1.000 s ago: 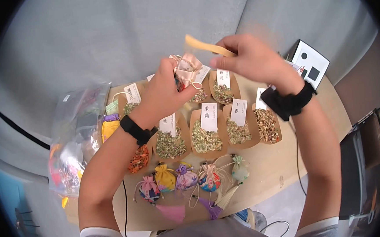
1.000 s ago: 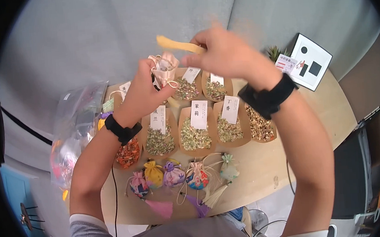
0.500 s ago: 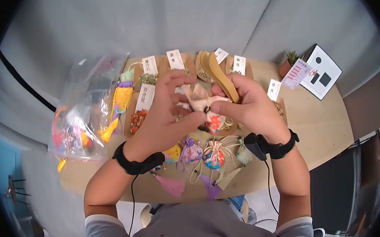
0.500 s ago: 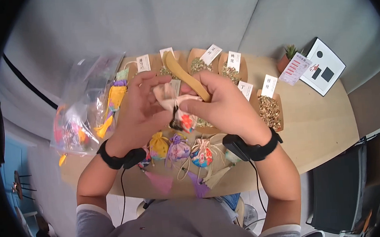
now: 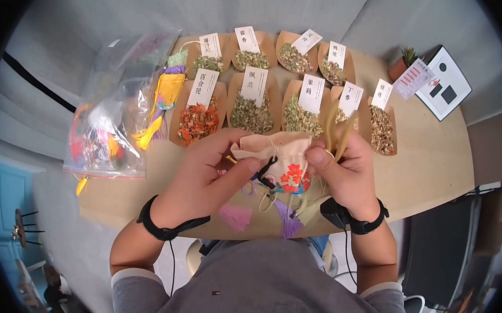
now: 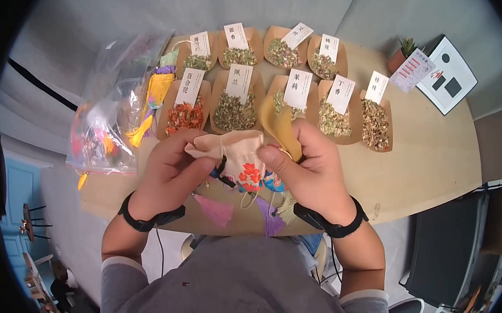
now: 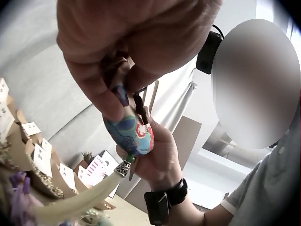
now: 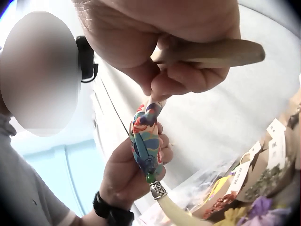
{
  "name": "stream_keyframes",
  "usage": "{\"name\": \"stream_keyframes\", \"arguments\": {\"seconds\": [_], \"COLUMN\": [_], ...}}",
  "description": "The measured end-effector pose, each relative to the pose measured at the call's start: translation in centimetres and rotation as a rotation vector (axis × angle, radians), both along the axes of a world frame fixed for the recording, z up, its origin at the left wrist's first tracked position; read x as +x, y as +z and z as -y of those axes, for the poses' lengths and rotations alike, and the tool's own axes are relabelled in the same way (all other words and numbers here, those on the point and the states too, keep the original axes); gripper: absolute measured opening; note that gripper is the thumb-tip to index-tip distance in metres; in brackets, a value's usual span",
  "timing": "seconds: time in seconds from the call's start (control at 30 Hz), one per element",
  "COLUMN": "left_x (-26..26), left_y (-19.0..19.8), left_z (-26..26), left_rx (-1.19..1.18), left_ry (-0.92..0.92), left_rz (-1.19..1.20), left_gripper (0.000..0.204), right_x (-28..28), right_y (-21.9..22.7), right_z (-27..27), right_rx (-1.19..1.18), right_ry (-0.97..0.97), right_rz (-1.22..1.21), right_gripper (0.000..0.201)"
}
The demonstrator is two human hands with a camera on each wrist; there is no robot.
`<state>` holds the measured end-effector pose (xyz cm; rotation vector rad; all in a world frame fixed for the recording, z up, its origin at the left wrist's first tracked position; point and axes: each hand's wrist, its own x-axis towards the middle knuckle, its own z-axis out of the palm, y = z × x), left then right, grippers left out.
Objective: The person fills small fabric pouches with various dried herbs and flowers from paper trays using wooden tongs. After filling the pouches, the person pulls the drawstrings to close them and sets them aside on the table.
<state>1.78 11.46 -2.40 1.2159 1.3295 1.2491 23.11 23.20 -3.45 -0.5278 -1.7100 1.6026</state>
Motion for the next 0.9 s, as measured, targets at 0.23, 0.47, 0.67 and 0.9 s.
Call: {"name": "stream_keyframes", "arguments": {"seconds": [0.23, 0.47, 0.67, 0.9], "left_x": [-0.3, 1.1, 7.1, 8.4], "left_y": [-1.8, -1.9, -4.4, -4.9], "left_z": [2.4, 4.6, 2.4, 2.3], "left_rx": [0.273, 0.120, 0.210, 0.300], "left_ry": [0.208, -0.029, -0.462, -0.401], "left_rz": [0.161, -0.148, -0.216, -0.323], "left_gripper": [0.030, 0.035, 0.025, 0.017], "right_x": [2.5, 4.3, 6.3, 10.9], "right_y": [-1.2, -0.9, -0.9, -2.9], "right_z": [1.2, 3.5, 6.1, 6.2], "right_rx": [-0.256, -0.420, -0.652, 0.061], "right_ry": [-0.013, 0.158, 0.454, 0.050], "right_rz": [-0.314, -0.536, -0.545, 0.094], "right_gripper": [0.020, 0.026, 0.033, 0.073]}}
